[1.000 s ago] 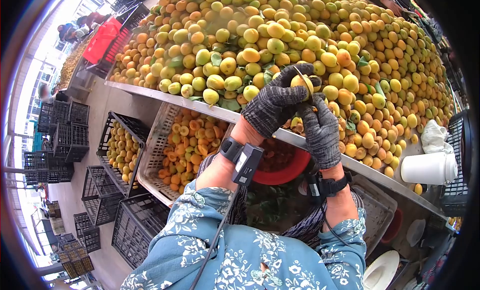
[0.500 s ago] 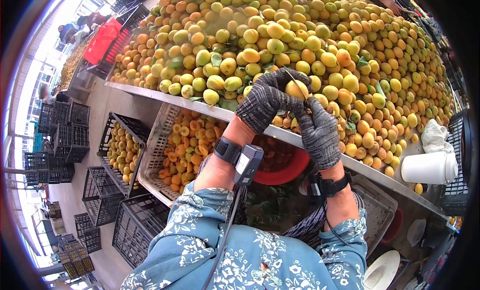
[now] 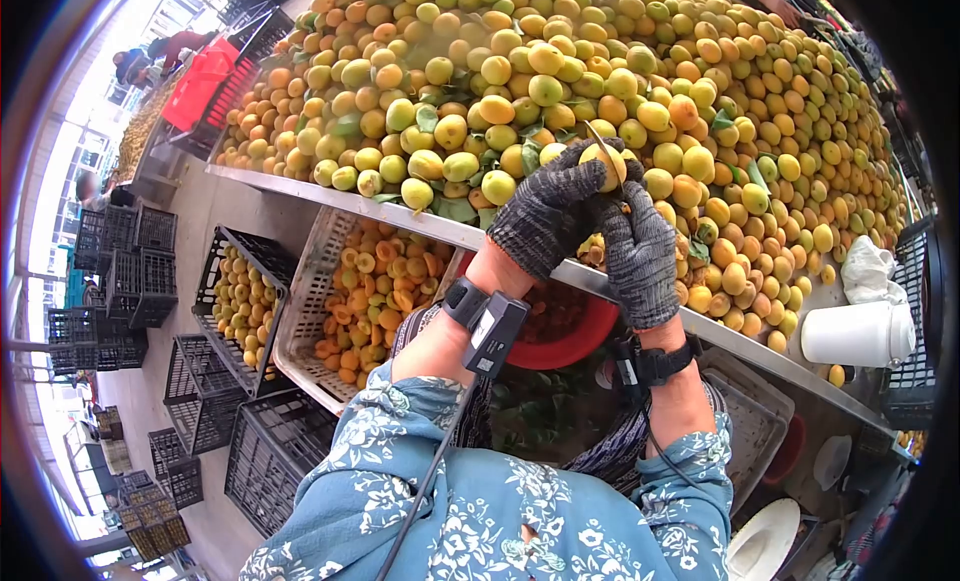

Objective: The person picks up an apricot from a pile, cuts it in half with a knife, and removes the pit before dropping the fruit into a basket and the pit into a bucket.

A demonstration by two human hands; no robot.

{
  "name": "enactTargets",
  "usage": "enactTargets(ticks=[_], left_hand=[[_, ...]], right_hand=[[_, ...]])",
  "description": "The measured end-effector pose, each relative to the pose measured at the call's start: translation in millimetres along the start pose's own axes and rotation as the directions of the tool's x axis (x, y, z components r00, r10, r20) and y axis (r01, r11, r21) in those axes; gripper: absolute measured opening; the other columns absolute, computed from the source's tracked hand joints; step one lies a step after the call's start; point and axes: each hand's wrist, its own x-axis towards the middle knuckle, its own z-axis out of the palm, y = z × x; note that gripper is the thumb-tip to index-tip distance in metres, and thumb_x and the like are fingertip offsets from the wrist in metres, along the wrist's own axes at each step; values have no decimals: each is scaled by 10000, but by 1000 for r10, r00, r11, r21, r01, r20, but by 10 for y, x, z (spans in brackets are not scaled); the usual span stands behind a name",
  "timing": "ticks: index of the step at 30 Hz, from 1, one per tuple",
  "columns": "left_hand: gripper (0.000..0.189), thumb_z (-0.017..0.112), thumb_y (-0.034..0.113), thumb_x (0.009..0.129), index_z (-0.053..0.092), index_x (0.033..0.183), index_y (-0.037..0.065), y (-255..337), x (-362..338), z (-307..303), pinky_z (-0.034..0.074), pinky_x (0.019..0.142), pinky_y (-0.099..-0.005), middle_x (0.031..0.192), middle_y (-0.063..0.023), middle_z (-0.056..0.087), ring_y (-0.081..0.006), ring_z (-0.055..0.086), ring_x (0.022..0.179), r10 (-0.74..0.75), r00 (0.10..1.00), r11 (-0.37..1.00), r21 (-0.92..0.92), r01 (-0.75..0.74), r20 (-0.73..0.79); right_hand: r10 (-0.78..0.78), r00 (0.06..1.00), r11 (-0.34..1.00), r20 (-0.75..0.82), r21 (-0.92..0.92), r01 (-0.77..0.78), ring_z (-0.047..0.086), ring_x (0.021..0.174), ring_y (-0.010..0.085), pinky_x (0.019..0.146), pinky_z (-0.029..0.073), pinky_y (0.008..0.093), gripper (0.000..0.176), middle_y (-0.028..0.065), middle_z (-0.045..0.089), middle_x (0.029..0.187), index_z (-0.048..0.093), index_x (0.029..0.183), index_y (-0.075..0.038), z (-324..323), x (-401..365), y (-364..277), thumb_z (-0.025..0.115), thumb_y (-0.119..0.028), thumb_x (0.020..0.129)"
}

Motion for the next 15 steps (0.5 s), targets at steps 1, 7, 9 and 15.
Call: enactTargets(ticks=[1, 7, 9, 15], left_hand=[[336, 656, 157, 867, 549, 1154, 17, 26, 8, 10, 503, 824, -241, 1029, -56, 634, -150, 613, 954, 0, 1000, 1000, 2, 0, -1], [398, 619, 127, 863, 513, 1225, 3, 193, -48, 70, 510, 874, -312, 1084, -107, 617, -209, 624, 953, 82, 996, 956, 284, -69, -35], [382, 611, 133, 872, 521, 1220, 5, 183, -42, 19, 506, 875, -307, 1083, -97, 619, -196, 618, 958, 88, 993, 954, 292, -62, -78], [282, 568, 154, 911, 584, 1156, 16, 29, 91, -254, 474, 900, -295, 1066, -63, 622, -154, 590, 993, 264, 955, 885, 428, -185, -132]], right_hand=[[0, 1000, 1000, -1, 2, 0, 658, 868, 264, 767, 513, 348, 348, 181, 673, 954, 566, 1172, 54, -7, 11, -43, 573, -172, 908], [216, 976, 960, 23, -188, -208, 650, 748, 345, 679, 503, 445, 280, 174, 661, 808, 609, 1124, -66, 52, 32, -168, 590, -191, 874], [301, 949, 919, 90, -292, -264, 646, 744, 353, 667, 503, 448, 301, 161, 666, 817, 598, 1131, -76, 64, 65, -186, 586, -229, 872], [257, 963, 856, 87, -483, -185, 656, 718, 333, 635, 512, 439, 383, 148, 664, 781, 557, 1220, -130, 191, 83, -153, 595, -265, 863]])
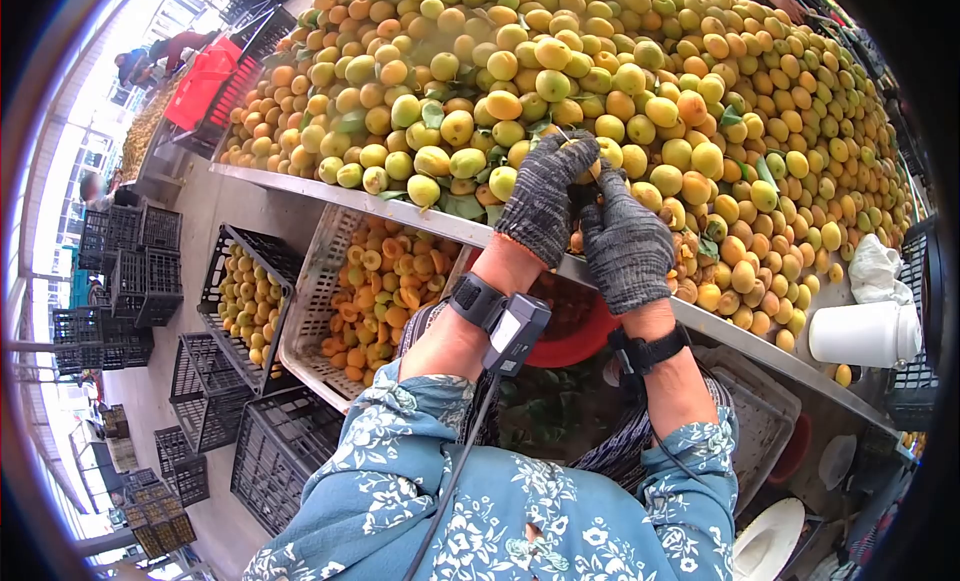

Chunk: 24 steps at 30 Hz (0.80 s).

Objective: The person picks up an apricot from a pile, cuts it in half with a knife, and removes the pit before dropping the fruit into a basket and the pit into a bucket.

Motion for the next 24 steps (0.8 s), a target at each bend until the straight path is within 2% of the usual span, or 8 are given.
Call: enactTargets(ticks=[3, 5, 6, 9, 15, 17, 19, 24], left_hand=[[255, 549, 167, 921, 613, 1124, 26, -110, 22, -50, 455, 925, -297, 1075, -61, 620, -152, 582, 1003, -44, 991, 997, -63, 36, -129], [264, 528, 130, 917, 605, 1144, 18, -162, 44, -74, 452, 937, -319, 1084, -91, 629, -185, 586, 1013, 54, 976, 963, 271, 6, -211], [279, 505, 76, 904, 600, 1157, 7, -2, -102, 32, 446, 945, -346, 1095, -135, 629, -232, 587, 1031, 345, 938, 563, 792, -235, 32], [292, 483, 45, 898, 598, 1162, -6, -52, -45, 7, 437, 951, -363, 1115, -172, 620, -265, 578, 1058, 339, 940, 370, 915, -162, 30], [305, 473, 48, 892, 597, 1164, -15, 23, -17, 124, 428, 959, -364, 1133, -196, 606, -306, 561, 1081, 178, 969, 743, 669, -18, -172], [315, 485, 51, 879, 596, 1167, -12, 52, -7, 124, 425, 966, -374, 1139, -203, 600, -324, 557, 1086, 130, 972, 793, 609, 17, -197], [241, 618, 206, 901, 573, 1014, -2, -116, 43, 13, 482, 664, -254, 855, -56, 585, -120, 569, 750, 367, 930, 891, 274, -361, 33], [174, 577, 152, 916, 611, 976, -8, -122, 60, -86, 487, 716, -282, 905, -94, 580, -169, 587, 821, 429, 879, 580, 684, -443, 205]], right_hand=[[18, 999, 997, 40, -73, -15, 652, 697, 334, 614, 505, 445, 388, 142, 656, 749, 548, 1221, -141, 44, 10, -55, 591, -272, 858], [39, 997, 999, 69, -24, -37, 647, 711, 358, 633, 496, 476, 355, 168, 662, 789, 566, 1179, -127, 71, 15, -81, 570, -305, 872], [40, 997, 999, 70, -22, -38, 647, 711, 358, 633, 496, 476, 355, 168, 662, 789, 566, 1179, -127, 55, 18, -105, 570, -305, 872], [60, 989, 998, 137, -42, -55, 647, 729, 369, 638, 491, 490, 314, 170, 661, 781, 577, 1136, -127, 3, 26, -146, 565, -291, 869], [103, 982, 995, 157, -3, -104, 639, 791, 392, 702, 488, 495, 302, 202, 659, 840, 580, 1128, -82, -2, 116, -75, 552, -255, 881], [57, 997, 952, 53, 298, -70, 632, 857, 392, 761, 488, 473, 351, 230, 653, 905, 579, 1159, -25, 43, 89, -16, 557, -251, 890], [101, 984, 921, 144, 360, -147, 622, 912, 388, 792, 485, 454, 394, 244, 645, 957, 573, 1179, 13, -34, 92, -49, 568, -259, 894], [120, 975, 613, 186, 759, -221, 641, 842, 322, 747, 501, 380, 287, 197, 666, 944, 592, 1140, 19, -7, -12, -57, 538, -144, 910]])
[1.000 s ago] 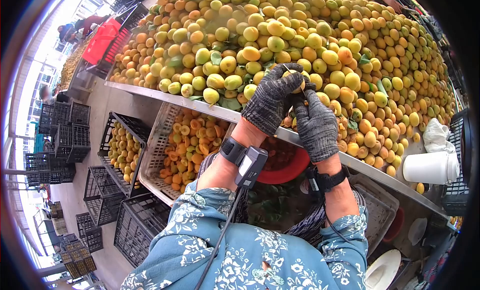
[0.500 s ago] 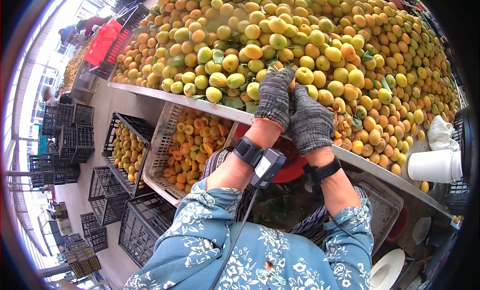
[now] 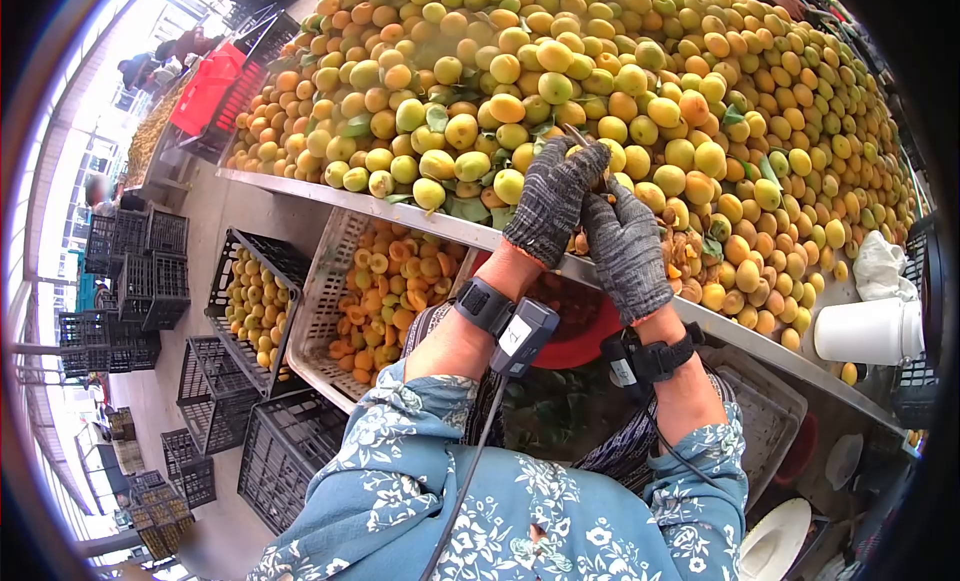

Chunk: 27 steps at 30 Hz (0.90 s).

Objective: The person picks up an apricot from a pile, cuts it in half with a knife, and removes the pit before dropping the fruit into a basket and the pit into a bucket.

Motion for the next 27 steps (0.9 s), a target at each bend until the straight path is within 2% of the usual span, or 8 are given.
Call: enactTargets(ticks=[7, 9, 11, 19, 21, 23, 25, 27], left_hand=[[247, 495, 91, 928, 607, 1130, 2, 199, -54, -87, 461, 891, -322, 1060, -123, 595, -209, 576, 1010, -159, 970, 983, -65, 174, 185], [261, 490, 77, 919, 603, 1145, 10, 160, -56, -76, 457, 908, -339, 1080, -141, 604, -233, 580, 1026, -87, 973, 996, 24, 84, 212], [189, 486, 122, 937, 627, 1015, 23, -30, -62, -19, 477, 778, -376, 946, -148, 588, -283, 594, 898, 291, 944, 913, 249, -323, 157], [264, 475, 63, 902, 598, 1131, 18, 86, 28, -95, 441, 946, -397, 1111, -181, 588, -322, 560, 1060, -69, 944, 940, 337, -47, 323], [184, 532, 124, 866, 608, 1012, 41, -25, 21, -77, 489, 790, -399, 982, -160, 598, -317, 590, 927, 247, 934, 857, 393, -334, 257], [256, 469, 80, 927, 590, 1136, -5, 4, 0, -101, 439, 955, -366, 1140, -152, 587, -259, 557, 1067, -32, 970, 990, 142, -3, 240], [261, 471, 123, 945, 592, 1150, 15, 96, 32, -116, 462, 922, -335, 1140, -101, 591, -208, 561, 1055, 81, 967, 948, 281, -150, 243], [278, 497, 201, 954, 594, 1175, 63, 250, 10, -61, 484, 849, -277, 1108, -44, 596, -141, 566, 1003, -509, 828, 686, -469, 556, 236]], right_hand=[[-103, 983, 995, 152, 17, 102, 598, 761, 129, 680, 486, 272, 205, 79, 651, 858, 614, 1050, 24, -146, -6, 193, 530, -108, 916], [-563, 779, 605, 278, -504, 617, 631, 791, 215, 710, 499, 310, 191, 118, 652, 854, 616, 1017, 21, -210, 4, 137, 544, -118, 907], [-530, 794, 631, 297, -487, 603, 633, 829, 265, 734, 501, 337, 203, 142, 654, 879, 617, 1024, 21, -272, -6, 160, 545, -127, 904], [-94, 993, 757, -76, -653, 22, 622, 825, 383, 714, 488, 466, 264, 194, 647, 840, 602, 1012, -59, -218, -48, -102, 588, -274, 860], [-178, 983, 737, -39, -667, 107, 623, 814, 402, 700, 478, 487, 307, 211, 648, 849, 573, 1045, -59, -275, -7, 32, 560, -323, 890], [-218, 974, 771, 53, -603, 205, 619, 814, 407, 697, 477, 488, 279, 214, 645, 848, 568, 1046, -59, -310, 28, 83, 564, -288, 887], [-319, 946, 757, 61, -584, 293, 619, 810, 409, 695, 480, 486, 267, 215, 644, 845, 569, 1045, -59, -318, 18, 145, 565, -274, 888], [-416, 907, 732, 65, -568, 376, 619, 806, 410, 693, 482, 484, 255, 217, 644, 842, 570, 1043, -59, -304, -10, 132, 566, -261, 888]])
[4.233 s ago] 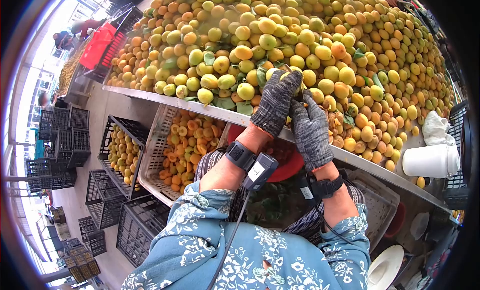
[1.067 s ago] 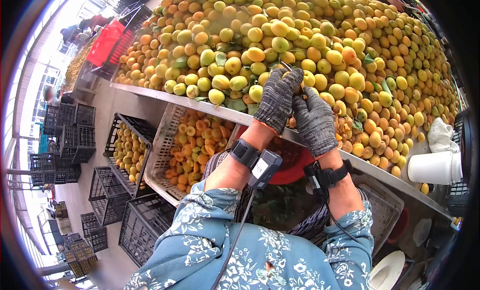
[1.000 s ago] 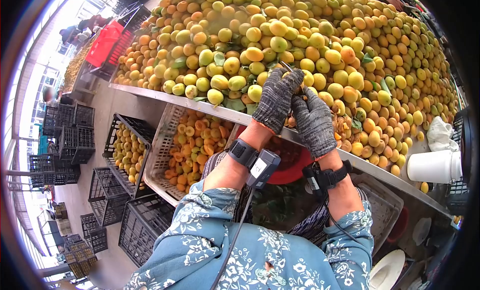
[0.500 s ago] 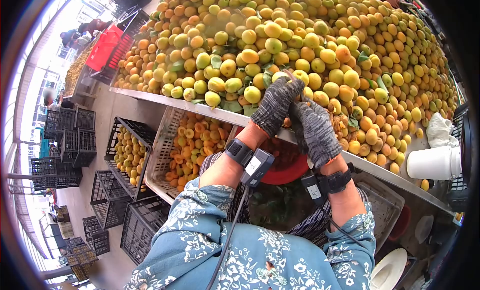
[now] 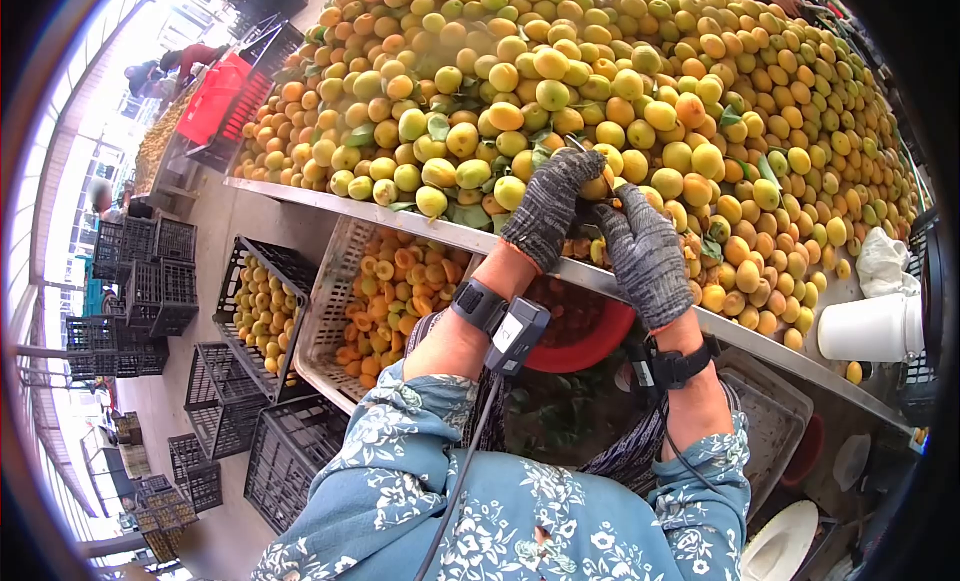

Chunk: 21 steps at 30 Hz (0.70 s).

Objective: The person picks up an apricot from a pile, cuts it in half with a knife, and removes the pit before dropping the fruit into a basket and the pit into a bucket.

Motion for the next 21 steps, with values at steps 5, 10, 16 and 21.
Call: enactTargets(ticks=[5, 10, 16, 21], left_hand=[[299, 535, 279, 947, 597, 1174, 94, -43, 44, -12, 477, 776, -222, 1050, 9, 594, -69, 552, 930, -85, 996, 996, -8, 86, 39], [215, 472, 175, 959, 617, 1012, 27, -277, 164, -118, 473, 743, -284, 983, -88, 616, -161, 578, 901, 251, 966, 848, 467, -251, 64], [197, 521, 168, 918, 642, 1000, 36, -196, 142, 80, 478, 778, -373, 959, -195, 622, -302, 604, 896, 115, 979, 703, 710, 39, -167], [451, 655, 390, 832, 596, 913, -51, -270, 153, 189, 476, 666, -443, 757, -239, 625, -381, 621, 751, 369, 885, 610, 792, 0, -284]], right_hand=[[200, 979, 971, 47, -140, -192, 623, 764, 406, 671, 488, 484, 223, 203, 645, 800, 565, 1019, -68, -4, 18, -158, 560, -247, 886], [291, 950, 898, 114, -374, -230, 642, 704, 363, 631, 486, 468, 216, 160, 659, 755, 581, 1020, -97, 45, 71, -252, 558, -258, 876], [246, 964, 916, 99, -350, -198, 640, 717, 362, 651, 488, 466, 182, 160, 657, 770, 586, 986, -82, 88, 50, -245, 559, -194, 846], [222, 974, 907, 48, -376, -188, 646, 736, 365, 647, 501, 469, 147, 179, 653, 779, 581, 964, -72, 131, 13, -137, 500, -137, 860]])
